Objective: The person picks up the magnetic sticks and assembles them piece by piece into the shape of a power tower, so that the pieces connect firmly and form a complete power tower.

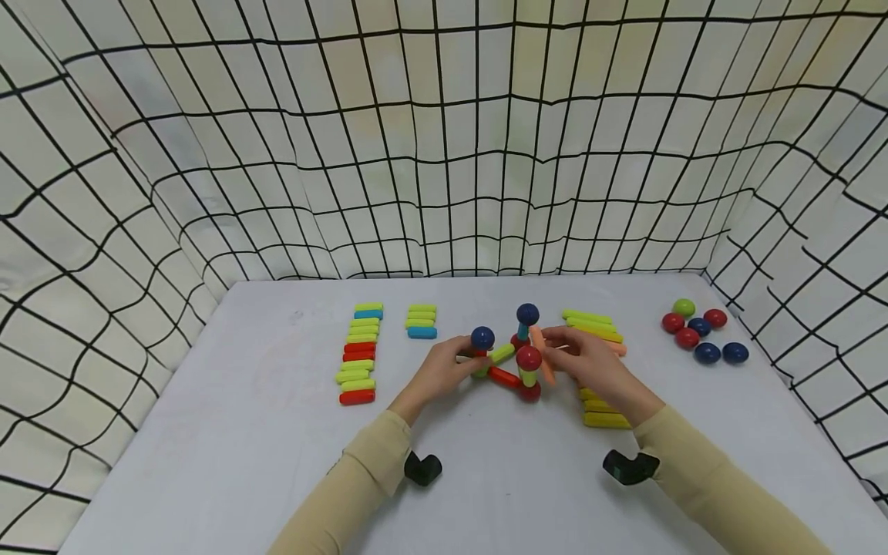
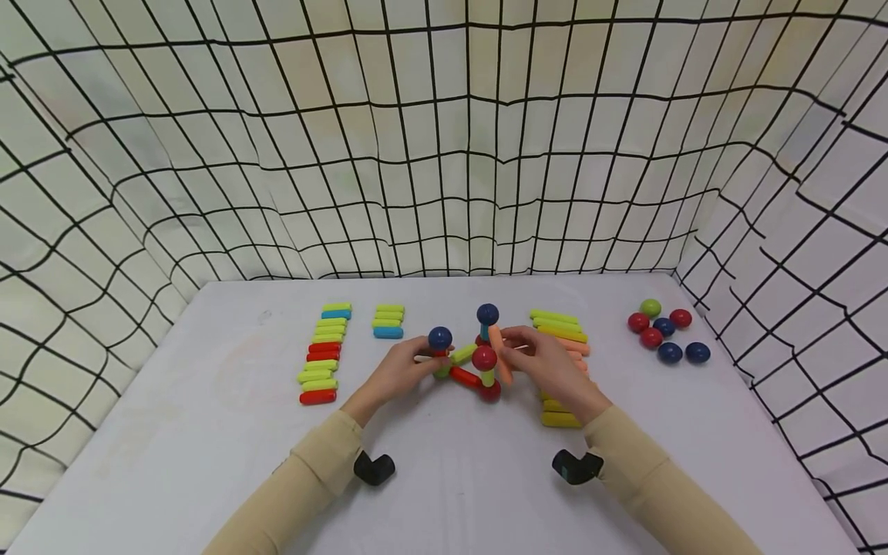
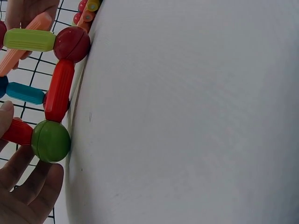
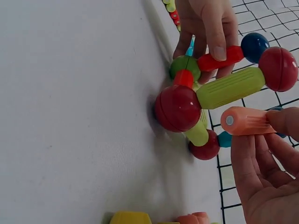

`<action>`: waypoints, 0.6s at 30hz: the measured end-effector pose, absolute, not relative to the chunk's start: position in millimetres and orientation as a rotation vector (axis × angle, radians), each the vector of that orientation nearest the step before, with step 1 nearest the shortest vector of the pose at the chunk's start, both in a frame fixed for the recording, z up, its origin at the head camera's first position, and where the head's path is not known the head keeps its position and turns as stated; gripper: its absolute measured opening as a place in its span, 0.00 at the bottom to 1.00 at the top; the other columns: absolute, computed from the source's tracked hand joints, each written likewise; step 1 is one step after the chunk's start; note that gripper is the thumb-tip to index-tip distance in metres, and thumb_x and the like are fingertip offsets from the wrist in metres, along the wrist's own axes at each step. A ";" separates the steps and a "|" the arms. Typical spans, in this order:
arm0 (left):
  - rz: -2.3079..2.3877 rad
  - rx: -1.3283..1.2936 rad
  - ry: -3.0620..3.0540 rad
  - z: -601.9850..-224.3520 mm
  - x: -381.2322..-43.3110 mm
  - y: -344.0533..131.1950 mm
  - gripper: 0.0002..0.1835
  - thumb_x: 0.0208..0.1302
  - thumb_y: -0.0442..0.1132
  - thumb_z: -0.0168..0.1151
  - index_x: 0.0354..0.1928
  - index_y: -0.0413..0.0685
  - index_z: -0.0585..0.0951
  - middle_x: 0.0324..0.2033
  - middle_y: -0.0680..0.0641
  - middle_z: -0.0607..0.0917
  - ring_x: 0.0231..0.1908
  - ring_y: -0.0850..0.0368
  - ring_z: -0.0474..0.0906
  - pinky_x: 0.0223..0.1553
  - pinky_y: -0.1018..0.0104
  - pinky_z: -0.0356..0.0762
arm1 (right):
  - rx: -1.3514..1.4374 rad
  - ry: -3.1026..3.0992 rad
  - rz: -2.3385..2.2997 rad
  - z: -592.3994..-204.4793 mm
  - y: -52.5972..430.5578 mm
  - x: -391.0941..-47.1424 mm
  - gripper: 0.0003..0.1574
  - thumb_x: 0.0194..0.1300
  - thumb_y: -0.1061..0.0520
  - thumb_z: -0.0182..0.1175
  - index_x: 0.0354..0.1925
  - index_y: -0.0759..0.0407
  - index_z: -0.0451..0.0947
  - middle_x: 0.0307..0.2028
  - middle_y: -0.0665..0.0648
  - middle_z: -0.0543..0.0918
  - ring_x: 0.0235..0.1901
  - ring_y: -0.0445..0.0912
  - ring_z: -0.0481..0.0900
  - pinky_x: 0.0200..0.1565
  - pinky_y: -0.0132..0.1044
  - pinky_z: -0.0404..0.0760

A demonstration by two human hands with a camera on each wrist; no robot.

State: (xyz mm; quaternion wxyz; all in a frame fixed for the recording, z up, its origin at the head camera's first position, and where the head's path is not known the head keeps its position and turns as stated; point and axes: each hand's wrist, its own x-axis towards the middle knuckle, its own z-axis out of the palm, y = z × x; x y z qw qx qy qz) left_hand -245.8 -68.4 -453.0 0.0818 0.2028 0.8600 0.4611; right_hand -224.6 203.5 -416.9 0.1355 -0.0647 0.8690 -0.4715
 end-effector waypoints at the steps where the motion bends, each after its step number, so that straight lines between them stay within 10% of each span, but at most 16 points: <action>1: 1.380 0.608 2.569 -453.2 -245.7 -68.4 0.18 0.68 0.47 0.62 0.57 0.49 0.80 0.51 0.49 0.84 0.54 0.50 0.78 0.53 0.56 0.78 | -0.182 2.515 -1.363 -417.7 202.3 -226.0 0.39 0.63 0.32 0.60 0.65 0.49 0.70 0.55 0.56 0.79 0.55 0.53 0.73 0.46 0.46 0.80; 18: 1.358 0.612 2.586 -452.2 -244.9 -68.1 0.19 0.68 0.47 0.61 0.58 0.49 0.80 0.51 0.49 0.84 0.54 0.50 0.78 0.53 0.57 0.78 | -0.296 2.410 -1.546 -430.8 188.3 -238.6 0.35 0.67 0.41 0.61 0.66 0.54 0.68 0.62 0.56 0.74 0.59 0.55 0.74 0.59 0.50 0.75</action>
